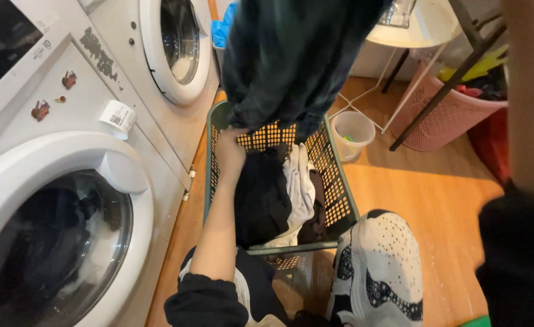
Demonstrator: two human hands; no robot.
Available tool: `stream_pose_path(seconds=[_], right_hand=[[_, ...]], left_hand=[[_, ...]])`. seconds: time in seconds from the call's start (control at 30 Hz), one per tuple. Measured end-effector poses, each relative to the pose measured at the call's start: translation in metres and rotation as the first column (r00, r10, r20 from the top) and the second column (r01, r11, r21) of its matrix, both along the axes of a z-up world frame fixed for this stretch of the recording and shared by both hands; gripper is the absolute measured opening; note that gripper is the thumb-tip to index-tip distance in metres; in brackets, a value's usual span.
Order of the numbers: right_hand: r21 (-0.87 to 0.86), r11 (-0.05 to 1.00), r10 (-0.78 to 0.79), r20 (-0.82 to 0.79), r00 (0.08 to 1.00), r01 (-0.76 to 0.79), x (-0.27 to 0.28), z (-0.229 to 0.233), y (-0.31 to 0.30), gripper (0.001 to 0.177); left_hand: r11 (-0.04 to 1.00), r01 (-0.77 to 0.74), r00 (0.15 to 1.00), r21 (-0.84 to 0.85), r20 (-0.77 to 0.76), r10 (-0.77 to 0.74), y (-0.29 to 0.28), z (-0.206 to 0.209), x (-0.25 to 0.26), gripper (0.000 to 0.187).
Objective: Sorting and inspecting clothes in a laundry basket near washing machines.
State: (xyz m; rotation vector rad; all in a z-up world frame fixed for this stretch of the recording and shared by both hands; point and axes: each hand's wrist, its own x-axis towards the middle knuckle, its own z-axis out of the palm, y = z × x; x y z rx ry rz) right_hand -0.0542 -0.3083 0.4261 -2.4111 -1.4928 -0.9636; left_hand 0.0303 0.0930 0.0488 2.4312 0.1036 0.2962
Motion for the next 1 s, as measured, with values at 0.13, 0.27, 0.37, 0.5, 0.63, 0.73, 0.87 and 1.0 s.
stream_pose_path(seconds=[0.13, 0.27, 0.37, 0.5, 0.63, 0.73, 0.87, 1.0], right_hand=[[-0.07, 0.996, 0.051, 0.051, 0.997, -0.048, -0.033, -0.019, 0.036, 0.031], [-0.09, 0.978, 0.157, -0.28, 0.947, -0.189, -0.104, -0.092, 0.059, 0.028], [-0.147, 0.928, 0.223, -0.519, 0.825, -0.343, -0.14, -0.136, 0.06, 0.019], [-0.199, 0.857, 0.207, -0.712, 0.67, -0.476, -0.149, -0.157, 0.063, 0.018], [-0.058, 0.977, 0.062, -0.846, 0.53, -0.207, -0.087, -0.178, 0.067, 0.035], [-0.149, 0.989, -0.102, -0.707, 0.7, -0.007, 0.03, -0.234, 0.07, 0.013], [-0.384, 0.84, -0.541, -0.543, 0.642, 0.383, 0.09, -0.325, 0.132, 0.061], [-0.629, 0.686, -0.725, -0.628, 0.281, 0.366, 0.064, -0.482, 0.174, 0.082]], left_hand=[[0.813, -0.009, 0.935, -0.582, 0.283, 0.213, 0.02, -0.014, 0.023, 0.043], [0.828, 0.347, 0.865, -0.441, 0.492, -0.101, -0.029, -0.039, 0.024, 0.052], [0.826, 0.514, 0.856, 0.23, -0.088, -0.509, -0.097, -0.007, -0.05, 0.059], [0.625, 0.781, 0.479, -0.004, -0.638, -0.603, -0.146, -0.057, -0.118, 0.072], [0.721, 0.691, 0.515, 0.058, -0.74, -0.433, -0.136, -0.088, -0.127, 0.062], [0.767, 0.628, 0.531, 0.136, -0.795, -0.294, -0.099, -0.102, -0.102, 0.055], [0.81, 0.528, 0.54, 0.254, -0.837, -0.089, -0.053, -0.111, -0.061, 0.046], [0.837, 0.409, 0.532, 0.364, -0.84, 0.105, -0.039, -0.081, -0.034, 0.043]])
